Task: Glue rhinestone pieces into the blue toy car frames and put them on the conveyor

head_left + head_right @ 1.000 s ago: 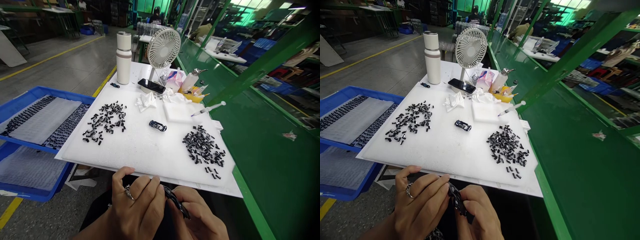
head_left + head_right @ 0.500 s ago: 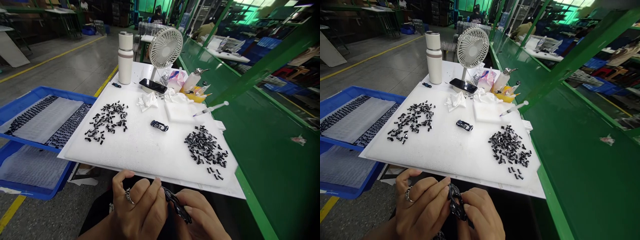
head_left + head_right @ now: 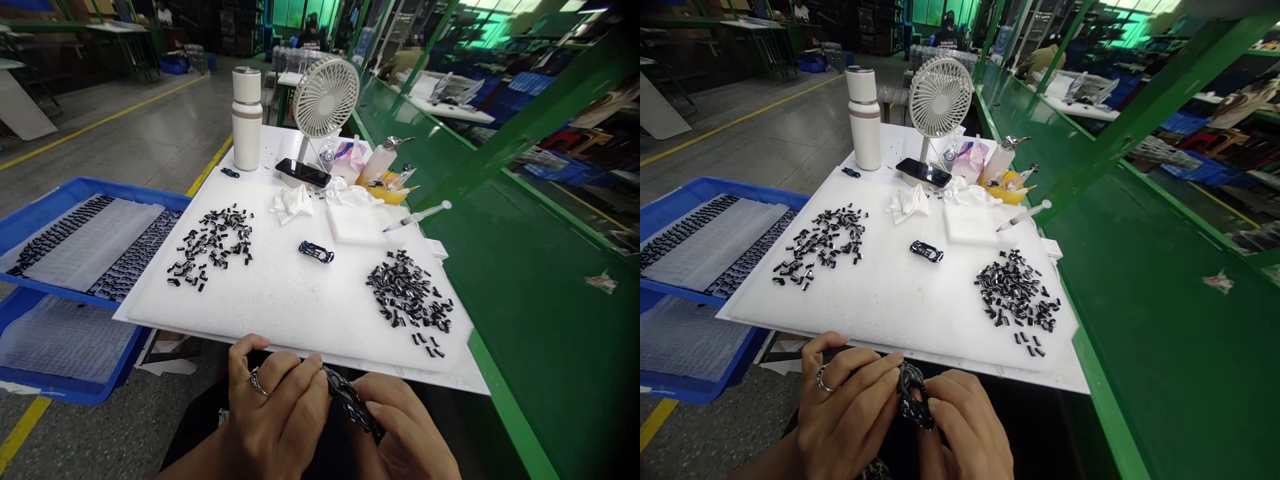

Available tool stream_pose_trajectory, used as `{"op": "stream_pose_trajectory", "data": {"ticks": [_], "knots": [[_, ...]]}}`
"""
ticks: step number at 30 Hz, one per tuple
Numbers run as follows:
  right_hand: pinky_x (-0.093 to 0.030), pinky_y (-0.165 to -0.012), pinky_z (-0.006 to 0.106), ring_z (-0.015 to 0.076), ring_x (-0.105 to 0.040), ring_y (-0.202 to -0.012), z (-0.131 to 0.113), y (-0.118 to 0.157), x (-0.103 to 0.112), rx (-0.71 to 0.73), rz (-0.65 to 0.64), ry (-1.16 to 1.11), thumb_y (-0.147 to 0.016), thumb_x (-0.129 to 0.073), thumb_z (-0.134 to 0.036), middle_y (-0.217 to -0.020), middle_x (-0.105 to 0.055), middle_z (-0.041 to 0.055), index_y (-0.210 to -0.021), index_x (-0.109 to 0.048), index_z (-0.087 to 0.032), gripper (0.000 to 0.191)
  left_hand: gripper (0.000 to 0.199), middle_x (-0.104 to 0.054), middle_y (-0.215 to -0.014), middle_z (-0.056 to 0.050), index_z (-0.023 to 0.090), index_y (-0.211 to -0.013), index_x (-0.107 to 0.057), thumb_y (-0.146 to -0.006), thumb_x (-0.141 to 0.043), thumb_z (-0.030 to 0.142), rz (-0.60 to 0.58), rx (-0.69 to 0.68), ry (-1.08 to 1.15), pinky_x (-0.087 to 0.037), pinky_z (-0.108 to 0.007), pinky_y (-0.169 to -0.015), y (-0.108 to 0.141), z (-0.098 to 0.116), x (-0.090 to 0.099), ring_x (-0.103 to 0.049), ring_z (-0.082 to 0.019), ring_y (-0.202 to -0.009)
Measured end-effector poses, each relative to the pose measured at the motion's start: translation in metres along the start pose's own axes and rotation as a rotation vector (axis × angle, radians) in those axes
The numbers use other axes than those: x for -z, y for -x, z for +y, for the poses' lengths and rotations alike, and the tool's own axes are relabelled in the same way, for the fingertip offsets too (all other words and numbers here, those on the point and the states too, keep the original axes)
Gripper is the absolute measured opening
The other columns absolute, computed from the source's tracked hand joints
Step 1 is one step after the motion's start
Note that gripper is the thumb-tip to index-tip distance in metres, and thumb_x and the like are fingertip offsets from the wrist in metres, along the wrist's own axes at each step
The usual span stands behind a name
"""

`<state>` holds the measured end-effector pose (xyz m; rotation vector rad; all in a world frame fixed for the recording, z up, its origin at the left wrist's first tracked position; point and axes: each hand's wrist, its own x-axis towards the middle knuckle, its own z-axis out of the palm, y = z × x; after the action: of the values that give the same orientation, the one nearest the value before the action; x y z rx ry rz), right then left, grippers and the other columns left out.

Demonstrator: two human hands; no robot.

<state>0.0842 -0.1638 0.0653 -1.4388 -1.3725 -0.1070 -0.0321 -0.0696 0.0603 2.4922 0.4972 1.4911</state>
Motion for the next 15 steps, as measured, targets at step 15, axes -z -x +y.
{"op": "stream_pose_trajectory", "data": {"ticks": [15], "knots": [[-0.048,-0.059,0.020,0.0112,-0.056,-0.064,0.012,0.014,0.010,-0.584,-0.034,-0.182,-0.080,-0.063,-0.017,-0.069,-0.058,0.0001,-0.081,-0.053,-0.018,0.010,0.014,-0.070,-0.075,-0.004,0.008,-0.095,-0.064,-0.083,-0.064,0.001,-0.046,-0.134,0.068,-0.039,-0.042,-0.087,0.000,-0.013,-0.026,-0.065,-0.015,-0.068]]}}
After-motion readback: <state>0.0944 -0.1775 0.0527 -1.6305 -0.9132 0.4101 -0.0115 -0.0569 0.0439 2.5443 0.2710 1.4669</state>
